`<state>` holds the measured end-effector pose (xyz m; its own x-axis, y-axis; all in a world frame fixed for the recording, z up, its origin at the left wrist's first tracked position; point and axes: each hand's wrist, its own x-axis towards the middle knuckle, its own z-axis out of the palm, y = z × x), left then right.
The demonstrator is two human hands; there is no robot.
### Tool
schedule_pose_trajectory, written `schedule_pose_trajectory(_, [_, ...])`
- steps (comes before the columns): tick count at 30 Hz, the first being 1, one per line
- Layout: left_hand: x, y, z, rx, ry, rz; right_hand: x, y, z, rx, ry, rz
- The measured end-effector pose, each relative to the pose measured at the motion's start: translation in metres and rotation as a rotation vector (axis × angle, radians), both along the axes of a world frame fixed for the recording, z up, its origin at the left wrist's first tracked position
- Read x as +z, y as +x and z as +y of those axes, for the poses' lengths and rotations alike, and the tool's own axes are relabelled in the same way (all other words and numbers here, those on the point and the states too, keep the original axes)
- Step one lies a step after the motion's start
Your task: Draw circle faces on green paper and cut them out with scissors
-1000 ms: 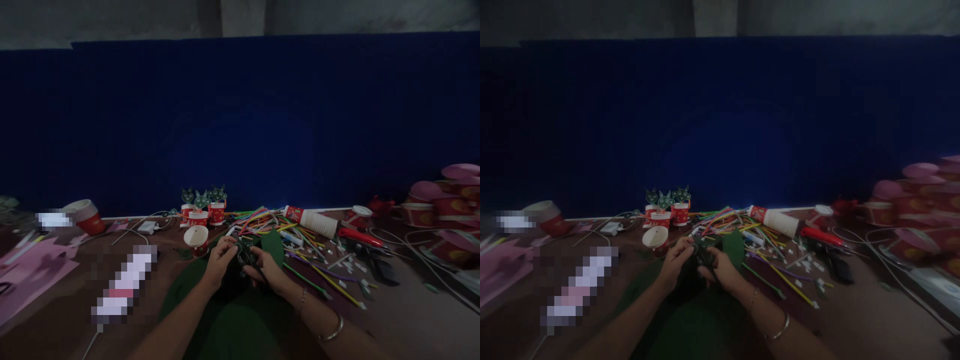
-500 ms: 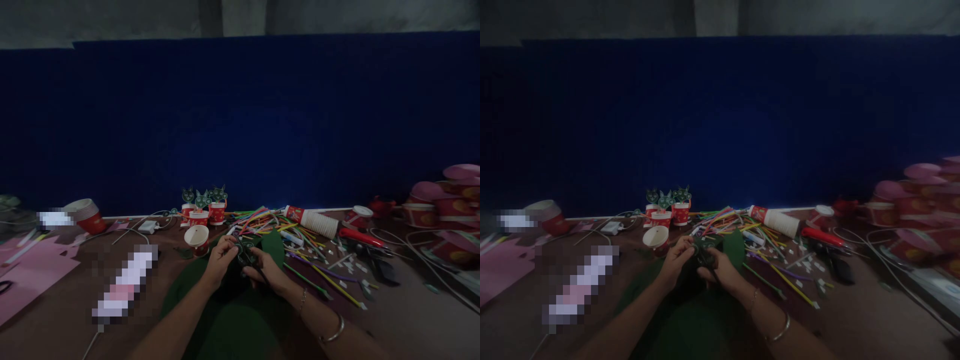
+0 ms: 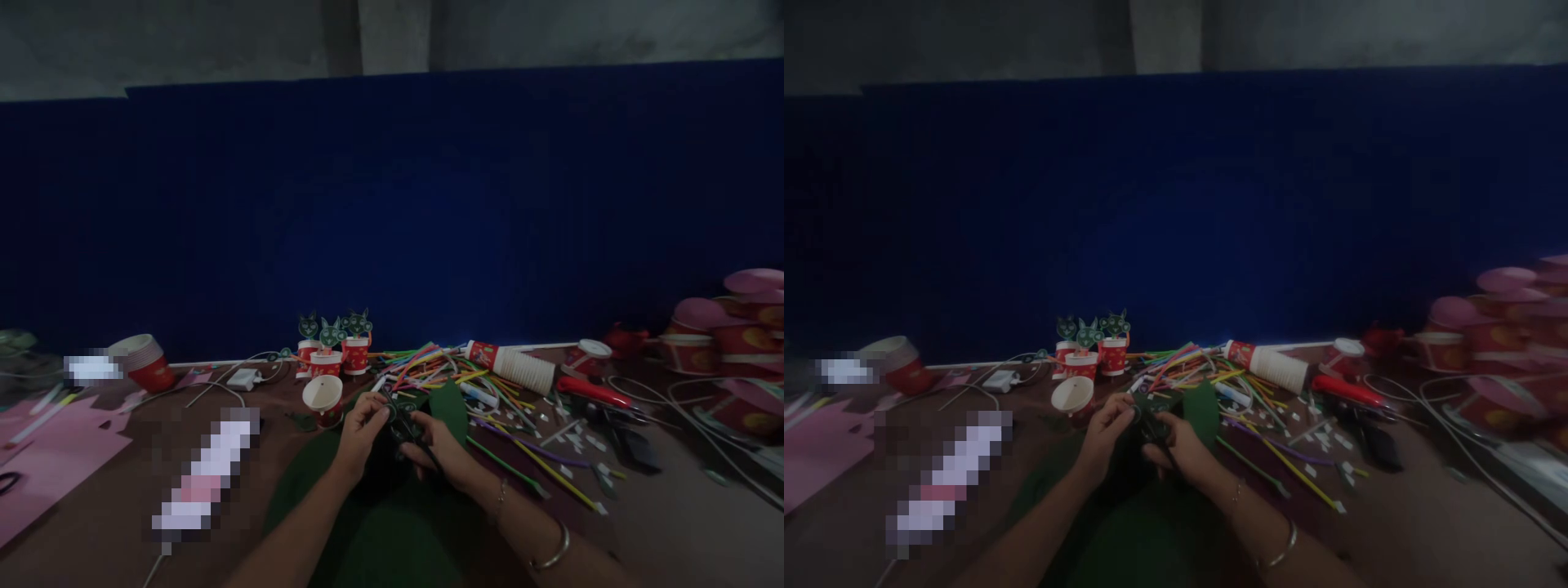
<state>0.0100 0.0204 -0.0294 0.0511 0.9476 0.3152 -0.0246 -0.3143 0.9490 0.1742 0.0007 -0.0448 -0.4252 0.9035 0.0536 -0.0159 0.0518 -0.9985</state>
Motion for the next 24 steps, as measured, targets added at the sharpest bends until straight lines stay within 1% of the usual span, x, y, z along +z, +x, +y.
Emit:
schedule_pose_trajectory(7, [-0.0004, 0.0009, -0.0023, 0.012, -0.030, -0.042, -0.0008, -0.0002, -0.0010, -0.009, -0.018, -0.065])
schedule_pose_trajectory(11, [-0.0008, 0.0010, -0.0029, 0.012, -0.037, -0.047, -0.0048, -0.0012, 0.0007, -0.014, 0.007, -0.095])
schedule_pose_trajectory(17, [-0.0050, -0.0023, -0.0001, -0.013, -0.034, 0.018, -0.0076, -0.0038, 0.0009, 0.005, -0.042, -0.023])
schedule_pose_trajectory(24, [-0.0026, -0.0028, -0.0006, -0.010, -0.017, 0.028, -0.0051, -0.0005, 0.0002, 0.005, -0.026, -0.091])
